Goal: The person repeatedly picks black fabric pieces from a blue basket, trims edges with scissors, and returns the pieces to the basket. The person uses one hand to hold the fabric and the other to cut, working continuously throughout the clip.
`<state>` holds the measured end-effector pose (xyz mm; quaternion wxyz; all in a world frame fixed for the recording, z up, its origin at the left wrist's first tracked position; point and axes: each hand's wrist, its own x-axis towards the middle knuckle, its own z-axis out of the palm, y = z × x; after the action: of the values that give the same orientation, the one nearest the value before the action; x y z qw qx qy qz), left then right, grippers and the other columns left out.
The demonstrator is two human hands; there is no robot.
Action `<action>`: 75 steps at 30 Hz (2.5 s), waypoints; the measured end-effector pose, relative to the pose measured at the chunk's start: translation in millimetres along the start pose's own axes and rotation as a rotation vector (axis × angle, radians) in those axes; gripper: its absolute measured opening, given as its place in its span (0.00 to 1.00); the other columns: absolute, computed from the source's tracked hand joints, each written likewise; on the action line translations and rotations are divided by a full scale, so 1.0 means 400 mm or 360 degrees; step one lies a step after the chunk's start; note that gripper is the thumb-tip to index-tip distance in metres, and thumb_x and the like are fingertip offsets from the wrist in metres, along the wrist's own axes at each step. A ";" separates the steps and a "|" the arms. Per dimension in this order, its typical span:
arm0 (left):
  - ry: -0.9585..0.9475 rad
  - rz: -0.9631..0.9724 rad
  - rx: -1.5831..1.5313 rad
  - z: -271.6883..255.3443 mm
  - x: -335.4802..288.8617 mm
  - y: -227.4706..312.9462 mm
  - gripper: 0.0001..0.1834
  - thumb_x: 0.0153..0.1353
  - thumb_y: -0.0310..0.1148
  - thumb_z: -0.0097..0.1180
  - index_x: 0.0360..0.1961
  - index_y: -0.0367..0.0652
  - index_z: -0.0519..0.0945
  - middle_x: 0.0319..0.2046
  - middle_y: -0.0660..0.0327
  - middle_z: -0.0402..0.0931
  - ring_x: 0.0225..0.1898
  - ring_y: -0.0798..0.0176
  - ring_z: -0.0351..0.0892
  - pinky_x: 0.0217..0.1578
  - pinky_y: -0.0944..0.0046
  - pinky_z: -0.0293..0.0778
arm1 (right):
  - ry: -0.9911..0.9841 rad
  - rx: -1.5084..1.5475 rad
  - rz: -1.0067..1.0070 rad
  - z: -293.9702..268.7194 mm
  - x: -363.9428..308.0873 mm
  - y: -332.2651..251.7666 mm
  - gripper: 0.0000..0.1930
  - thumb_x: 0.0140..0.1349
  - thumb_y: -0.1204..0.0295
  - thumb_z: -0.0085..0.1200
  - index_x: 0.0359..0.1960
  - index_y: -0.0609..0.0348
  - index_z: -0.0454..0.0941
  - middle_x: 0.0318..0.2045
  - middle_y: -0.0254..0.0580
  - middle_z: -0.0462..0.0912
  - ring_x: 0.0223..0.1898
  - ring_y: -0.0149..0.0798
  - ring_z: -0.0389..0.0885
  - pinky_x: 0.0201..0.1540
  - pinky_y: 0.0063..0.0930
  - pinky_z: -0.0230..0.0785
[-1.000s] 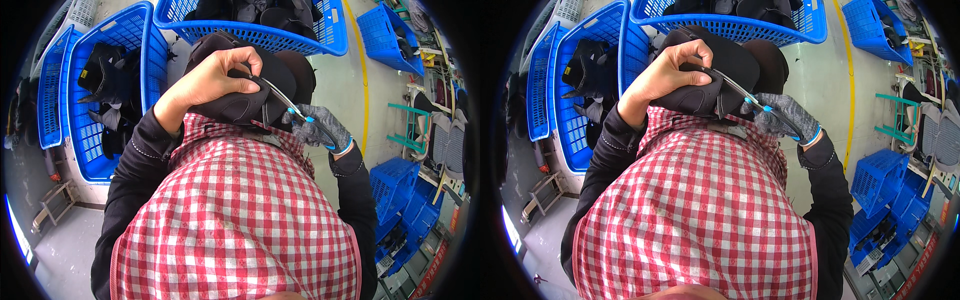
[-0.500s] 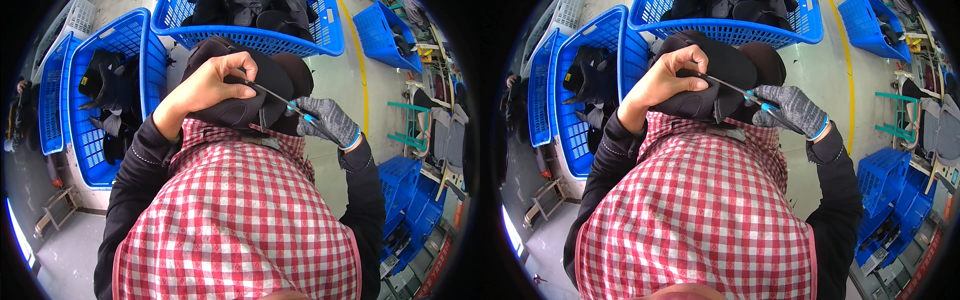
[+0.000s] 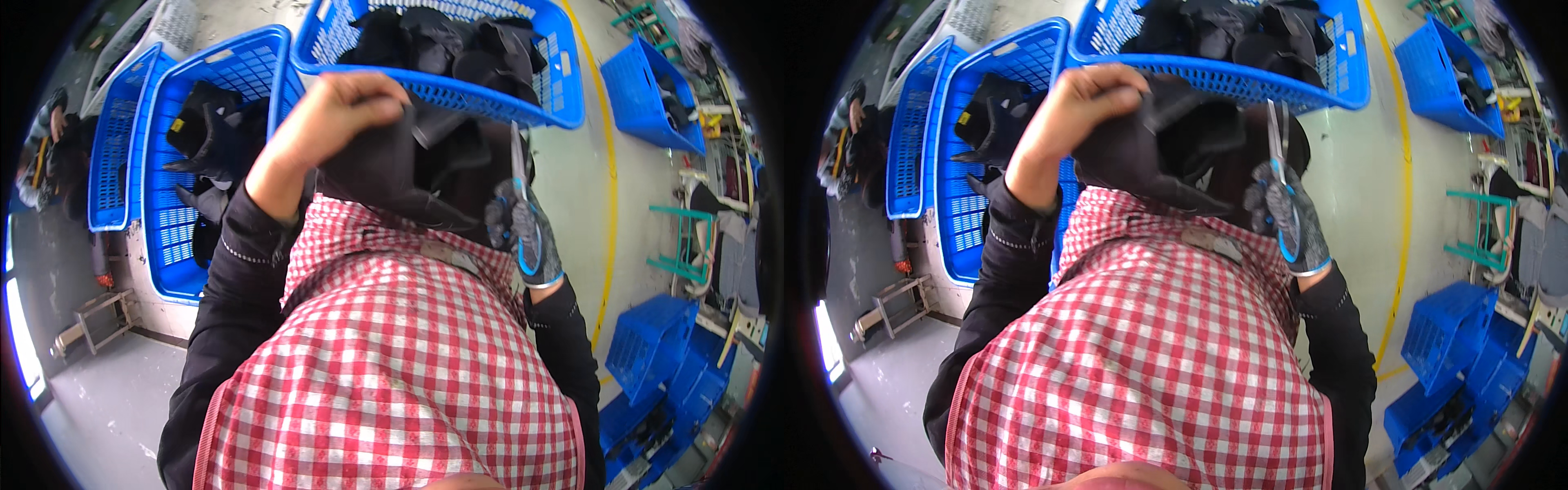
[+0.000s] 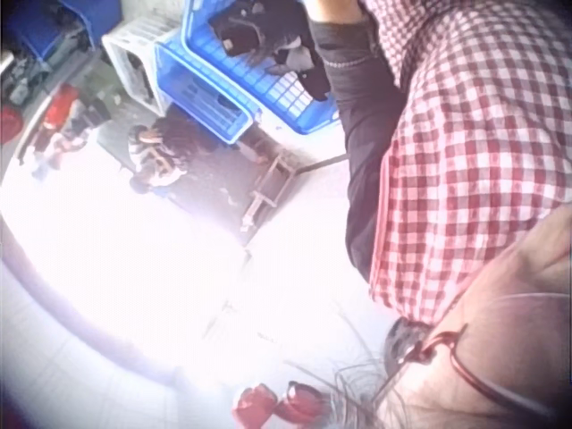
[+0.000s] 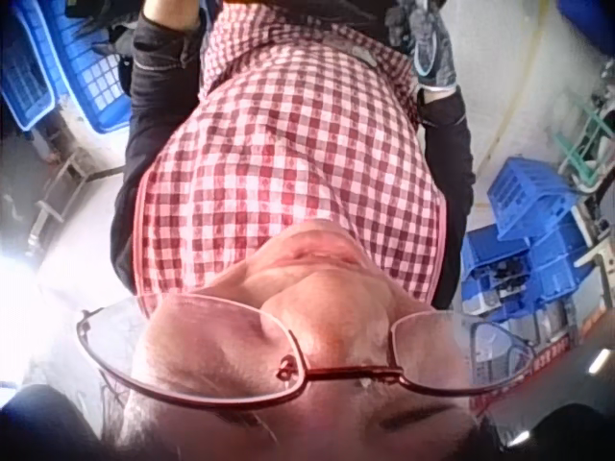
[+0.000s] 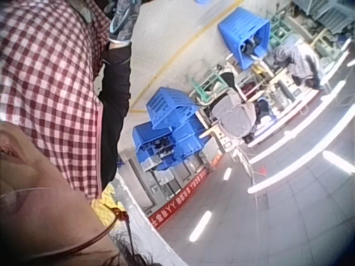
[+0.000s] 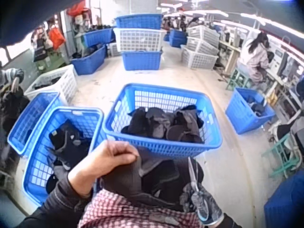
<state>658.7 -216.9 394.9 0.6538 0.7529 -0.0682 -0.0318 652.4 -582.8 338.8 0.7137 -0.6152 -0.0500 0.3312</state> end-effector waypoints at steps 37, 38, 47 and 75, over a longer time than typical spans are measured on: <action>0.0658 0.0366 0.1359 0.229 -0.100 -0.032 0.31 0.50 0.33 0.74 0.54 0.35 0.76 0.44 0.52 0.76 0.48 0.45 0.76 0.50 0.52 0.70 | 0.0625 -0.0477 -0.0674 0.180 0.153 -0.067 0.21 0.68 0.68 0.65 0.59 0.61 0.75 0.47 0.38 0.83 0.44 0.32 0.82 0.48 0.26 0.77; 0.0624 0.0365 0.1356 0.241 -0.099 -0.038 0.30 0.49 0.33 0.74 0.53 0.35 0.77 0.44 0.52 0.75 0.48 0.46 0.76 0.49 0.52 0.69 | 0.0538 -0.0601 -0.0867 0.164 0.150 -0.077 0.22 0.70 0.66 0.64 0.61 0.61 0.74 0.47 0.39 0.84 0.44 0.32 0.82 0.48 0.26 0.77; 0.0495 0.0577 0.1017 0.244 -0.054 -0.068 0.24 0.46 0.28 0.75 0.46 0.41 0.83 0.40 0.58 0.77 0.45 0.50 0.79 0.48 0.56 0.70 | 0.0564 -0.0196 -0.0833 0.098 0.193 -0.113 0.22 0.68 0.78 0.61 0.62 0.60 0.70 0.51 0.43 0.84 0.51 0.40 0.85 0.59 0.32 0.79; 0.0100 0.0106 0.0161 0.166 -0.005 -0.105 0.19 0.57 0.30 0.72 0.50 0.35 0.85 0.39 0.58 0.84 0.43 0.61 0.85 0.49 0.63 0.78 | 0.0113 -0.0304 -0.0110 0.121 0.111 0.042 0.24 0.72 0.70 0.61 0.67 0.57 0.72 0.51 0.32 0.82 0.45 0.22 0.79 0.46 0.19 0.75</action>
<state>650.2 -276.0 343.8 0.6174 0.7830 -0.0741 0.0172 656.7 -517.9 320.0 0.6641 -0.6898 -0.0773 0.2779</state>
